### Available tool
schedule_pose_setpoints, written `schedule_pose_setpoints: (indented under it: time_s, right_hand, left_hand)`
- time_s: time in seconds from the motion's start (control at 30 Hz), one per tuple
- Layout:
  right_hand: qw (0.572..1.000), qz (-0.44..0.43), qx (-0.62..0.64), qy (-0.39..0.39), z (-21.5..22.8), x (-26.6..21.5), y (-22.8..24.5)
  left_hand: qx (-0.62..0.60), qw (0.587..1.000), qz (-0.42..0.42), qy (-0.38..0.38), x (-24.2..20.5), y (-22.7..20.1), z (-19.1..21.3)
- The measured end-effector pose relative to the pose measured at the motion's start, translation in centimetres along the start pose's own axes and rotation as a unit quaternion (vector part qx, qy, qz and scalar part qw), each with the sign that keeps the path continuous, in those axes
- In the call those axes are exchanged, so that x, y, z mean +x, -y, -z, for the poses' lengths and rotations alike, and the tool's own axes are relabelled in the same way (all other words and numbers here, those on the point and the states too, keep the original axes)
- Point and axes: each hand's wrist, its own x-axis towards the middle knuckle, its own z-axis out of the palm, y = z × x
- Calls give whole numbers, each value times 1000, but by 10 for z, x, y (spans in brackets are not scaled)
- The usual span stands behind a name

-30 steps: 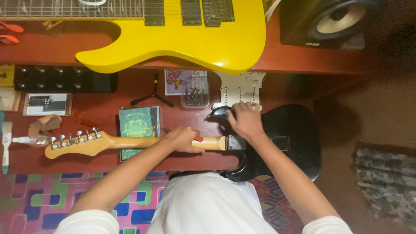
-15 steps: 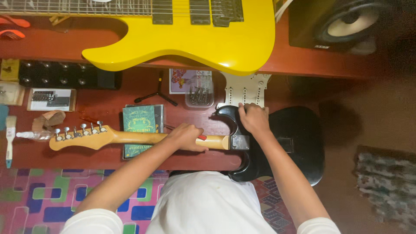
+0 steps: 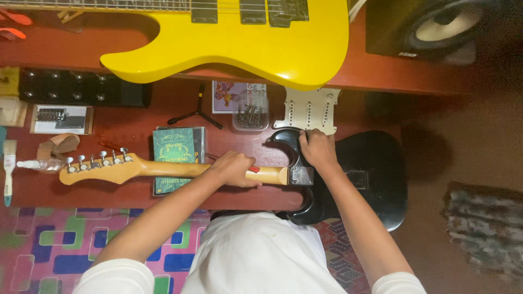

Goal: The person attaches a guitar neck to a guitar body using a screwdriver and screws. They align the neck, insert screws, and tighten them to secure the neck to the body.

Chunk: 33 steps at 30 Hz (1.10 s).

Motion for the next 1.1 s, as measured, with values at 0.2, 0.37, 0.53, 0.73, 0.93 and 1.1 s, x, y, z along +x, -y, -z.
schedule_pose_setpoints:
  time_s: [0.2, 0.37, 0.53, 0.73, 0.93, 1.1]
  right_hand:
    - [1000, -7, 13, -23, 0, -11, 2]
    - [998, 16, 48, -48, 24, -31, 23]
    - [995, 71, 12, -75, 28, -60, 66]
    - [979, 196, -50, -3, -8, -100, 95]
    - [963, 225, -149, 14, -70, -93, 67]
    - [937, 307, -134, -97, -76, -89, 52]
  left_hand:
    - [9, 1000, 4, 13, 2, -1, 9]
    - [10, 1000, 10, 6, 2, -7, 10]
    - [3, 997, -17, -72, -4, 5, -15]
    - [61, 967, -63, -241, -13, 26, -54]
    - [115, 945, -82, -294, -11, 36, -68]
    - [93, 940, -91, -314, -9, 35, -70]
